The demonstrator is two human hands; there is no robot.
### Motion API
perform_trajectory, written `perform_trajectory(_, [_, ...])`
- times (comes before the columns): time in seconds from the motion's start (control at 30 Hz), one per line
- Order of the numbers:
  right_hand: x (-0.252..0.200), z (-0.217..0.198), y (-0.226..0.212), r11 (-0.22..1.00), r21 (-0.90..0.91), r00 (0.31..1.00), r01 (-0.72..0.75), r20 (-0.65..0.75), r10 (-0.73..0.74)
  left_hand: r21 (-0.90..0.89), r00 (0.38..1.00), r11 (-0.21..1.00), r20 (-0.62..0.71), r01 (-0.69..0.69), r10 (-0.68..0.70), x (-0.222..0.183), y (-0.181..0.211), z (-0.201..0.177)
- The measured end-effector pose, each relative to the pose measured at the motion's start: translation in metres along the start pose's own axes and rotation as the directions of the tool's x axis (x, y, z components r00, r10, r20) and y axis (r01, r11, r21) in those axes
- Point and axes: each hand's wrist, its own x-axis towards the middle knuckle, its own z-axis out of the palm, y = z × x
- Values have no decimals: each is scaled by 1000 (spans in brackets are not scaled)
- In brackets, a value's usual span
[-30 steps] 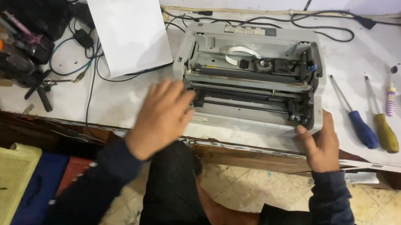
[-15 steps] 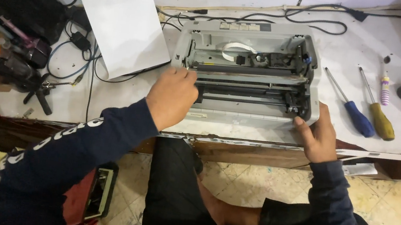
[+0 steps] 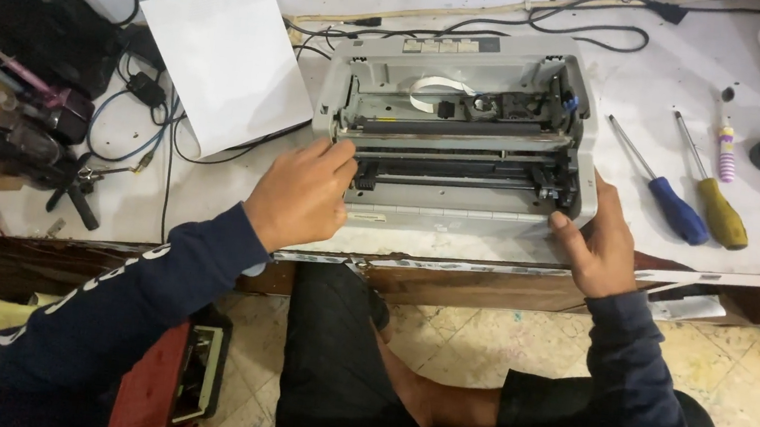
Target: A person disassembles a printer by removing screws and internal components using a screwdriver.
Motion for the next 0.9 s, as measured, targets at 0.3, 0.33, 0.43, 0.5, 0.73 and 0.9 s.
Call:
perform_trajectory(0.3, [8,62,-49,864,-330,795,380,-360,-488,-72,991,993,108,90,-82,4,6,-21])
perform_trajectory(0.33, [15,75,-58,865,-329,795,379,-363,-486,-70,991,994,110,89,-81,4,7,-22])
perform_trajectory(0.43, [39,103,-83,748,-471,829,468,-60,-556,-63,987,993,138,95,-86,5,7,-27])
perform_trajectory(0.5, [49,113,-97,731,-498,851,467,27,-525,-59,995,997,86,56,-51,2,7,-26])
perform_trajectory(0.73, [50,113,-99,759,-432,846,487,17,-533,-126,1000,992,-7,1,-2,-4,1,-21])
perform_trajectory(0.9, [54,109,-99,736,-419,835,532,113,-539,22,970,998,-235,-61,64,-15,-6,8])
